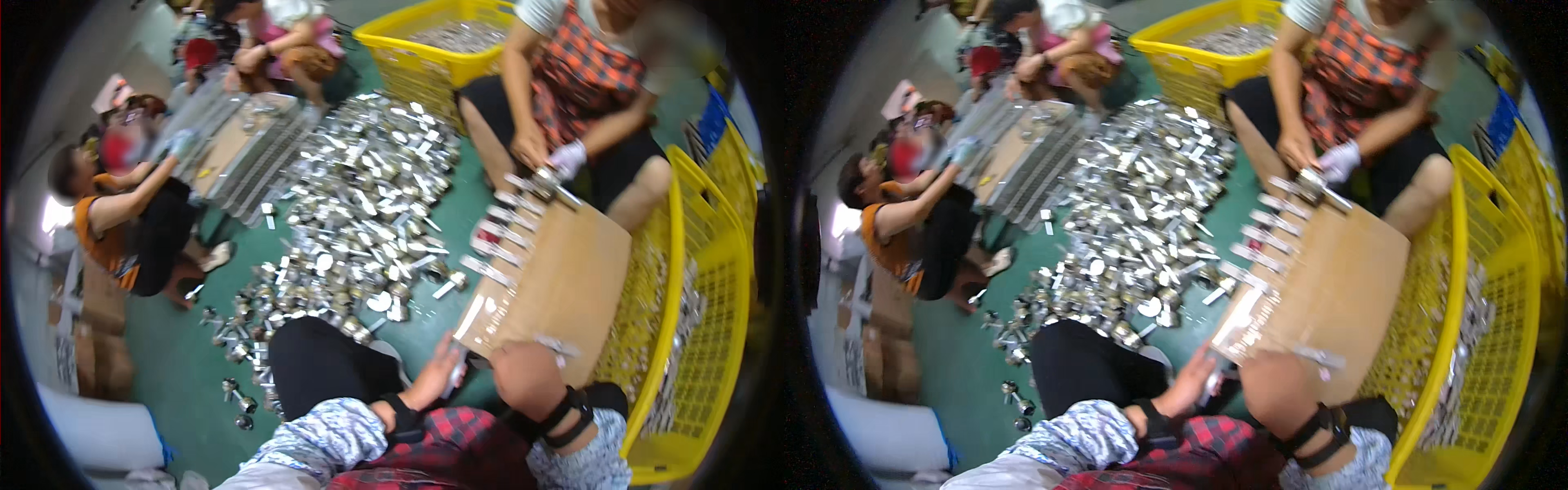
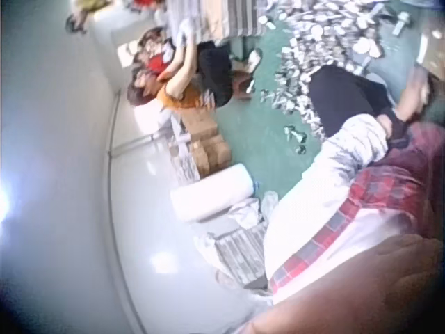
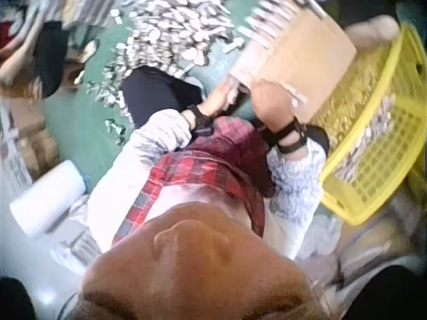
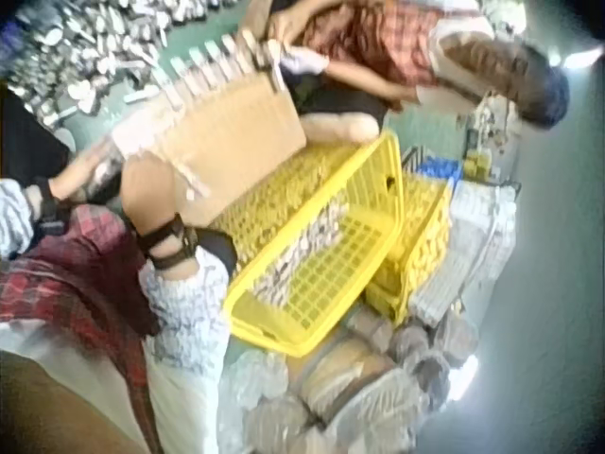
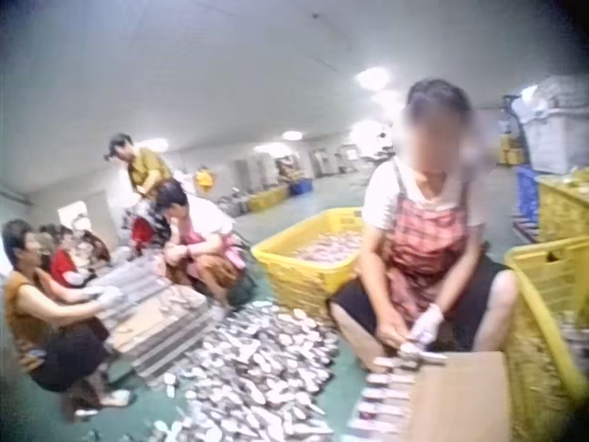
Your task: Packing metal furniture or hardware parts into a cardboard box and sealing it with tape.
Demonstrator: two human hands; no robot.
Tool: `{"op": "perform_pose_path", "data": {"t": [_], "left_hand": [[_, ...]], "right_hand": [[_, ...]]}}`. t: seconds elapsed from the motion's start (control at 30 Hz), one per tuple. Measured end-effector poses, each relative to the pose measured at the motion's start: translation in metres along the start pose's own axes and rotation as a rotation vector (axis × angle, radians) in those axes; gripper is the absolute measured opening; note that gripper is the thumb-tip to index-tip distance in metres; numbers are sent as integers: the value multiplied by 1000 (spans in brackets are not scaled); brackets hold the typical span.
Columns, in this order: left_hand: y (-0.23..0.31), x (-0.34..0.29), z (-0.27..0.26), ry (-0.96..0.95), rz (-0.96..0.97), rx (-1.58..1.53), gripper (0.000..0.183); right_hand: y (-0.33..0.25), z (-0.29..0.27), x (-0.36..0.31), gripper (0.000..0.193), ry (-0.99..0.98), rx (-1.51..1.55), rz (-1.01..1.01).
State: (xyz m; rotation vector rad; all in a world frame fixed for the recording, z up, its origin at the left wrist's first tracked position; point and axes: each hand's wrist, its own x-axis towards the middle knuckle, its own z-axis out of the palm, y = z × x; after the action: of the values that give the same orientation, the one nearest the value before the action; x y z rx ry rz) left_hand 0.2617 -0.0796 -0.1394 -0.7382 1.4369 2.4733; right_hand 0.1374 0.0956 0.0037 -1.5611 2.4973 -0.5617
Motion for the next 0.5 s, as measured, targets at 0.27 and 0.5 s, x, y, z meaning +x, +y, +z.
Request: {"op": "perform_pose_path", "data": {"t": [0.27, 0.5], "left_hand": [[0, 3, 12, -25, -24, -22, 64], [-2, 4, 12, -25, -44, -19, 63]], "right_hand": [[3, -9, -1, 8, -61, -72, 21], [6, -8, -6, 8, -41, -76, 44]]}}
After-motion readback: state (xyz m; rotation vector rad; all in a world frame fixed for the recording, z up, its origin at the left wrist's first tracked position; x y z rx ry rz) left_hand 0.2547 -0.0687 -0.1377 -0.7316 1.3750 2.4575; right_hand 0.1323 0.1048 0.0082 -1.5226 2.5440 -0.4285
